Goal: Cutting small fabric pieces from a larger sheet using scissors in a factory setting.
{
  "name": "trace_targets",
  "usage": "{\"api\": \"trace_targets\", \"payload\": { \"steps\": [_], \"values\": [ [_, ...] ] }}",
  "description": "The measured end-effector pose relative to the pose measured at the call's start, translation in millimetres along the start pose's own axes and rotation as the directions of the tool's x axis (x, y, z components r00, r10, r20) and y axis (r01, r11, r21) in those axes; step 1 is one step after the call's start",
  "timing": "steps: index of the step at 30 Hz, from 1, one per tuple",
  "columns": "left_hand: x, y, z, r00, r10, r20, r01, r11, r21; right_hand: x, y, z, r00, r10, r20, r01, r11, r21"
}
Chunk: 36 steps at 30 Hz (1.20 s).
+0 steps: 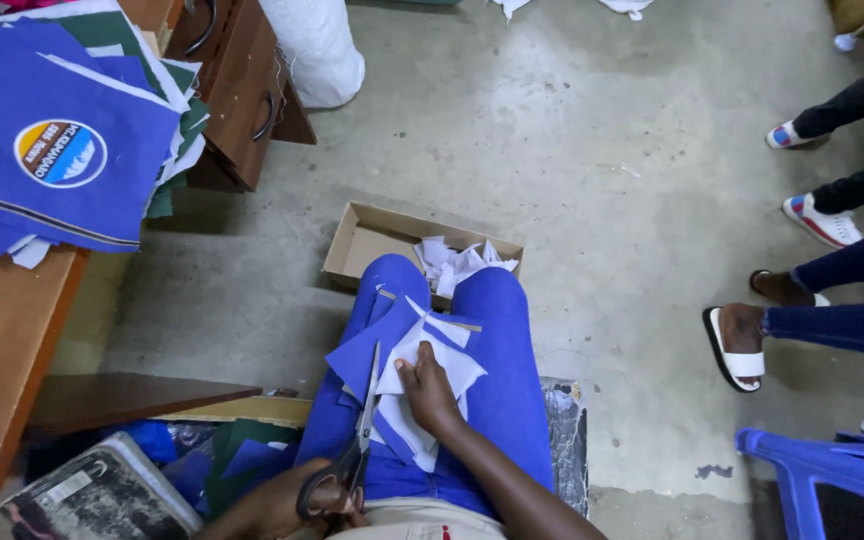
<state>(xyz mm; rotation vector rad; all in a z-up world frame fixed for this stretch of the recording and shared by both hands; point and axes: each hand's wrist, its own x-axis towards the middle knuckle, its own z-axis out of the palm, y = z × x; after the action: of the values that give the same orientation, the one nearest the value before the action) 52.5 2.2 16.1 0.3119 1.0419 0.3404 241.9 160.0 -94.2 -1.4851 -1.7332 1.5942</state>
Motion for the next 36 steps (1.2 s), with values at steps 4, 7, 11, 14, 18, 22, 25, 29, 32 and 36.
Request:
{"api": "trace_targets", "payload": {
  "steps": [4,7,11,14,18,22,25,29,32,36],
  "values": [
    [-2,-5,-6,0.997,-0.029,-0.066,0.024,0.998,-0.066,3,-22,-4,0.989,-0.031,0.142,0.038,0.998,-0.05],
    [0,-8,-14,0.999,-0.027,0.016,0.03,0.98,-0.196,3,-23,7,0.977,-0.086,0.193,0.102,0.992,-0.076],
    [7,-3,-7,0.989,0.037,0.146,0.018,0.932,-0.362,-4,-26,12,0.963,-0.125,0.238,0.15,0.985,-0.088],
    [13,8,3,1.0,0.013,-0.028,-0.019,0.972,-0.235,2,-14,11,0.968,-0.126,0.217,0.148,0.985,-0.093],
    [41,-17,-13,0.998,-0.006,-0.057,-0.007,0.973,-0.232,1,-13,2,0.963,-0.145,0.226,0.164,0.984,-0.069],
    [45,-21,-16,0.996,0.062,-0.063,-0.083,0.908,-0.412,-8,-21,2,0.945,-0.126,0.301,0.159,0.983,-0.088],
    [44,-20,-13,0.997,0.074,-0.007,-0.07,0.899,-0.433,-12,-21,1,0.936,-0.162,0.312,0.195,0.978,-0.077],
    [50,-20,-12,0.999,0.021,-0.029,-0.032,0.89,-0.454,-14,-21,-6,0.926,-0.164,0.341,0.197,0.979,-0.062],
    [52,-23,-20,0.991,0.102,0.088,-0.045,0.866,-0.498,-25,-34,-13,0.896,-0.204,0.395,0.254,0.964,-0.077],
    [52,-23,-16,0.976,0.17,0.133,-0.085,0.869,-0.488,-28,-37,-19,0.898,-0.2,0.392,0.235,0.971,-0.041]
  ]
}}
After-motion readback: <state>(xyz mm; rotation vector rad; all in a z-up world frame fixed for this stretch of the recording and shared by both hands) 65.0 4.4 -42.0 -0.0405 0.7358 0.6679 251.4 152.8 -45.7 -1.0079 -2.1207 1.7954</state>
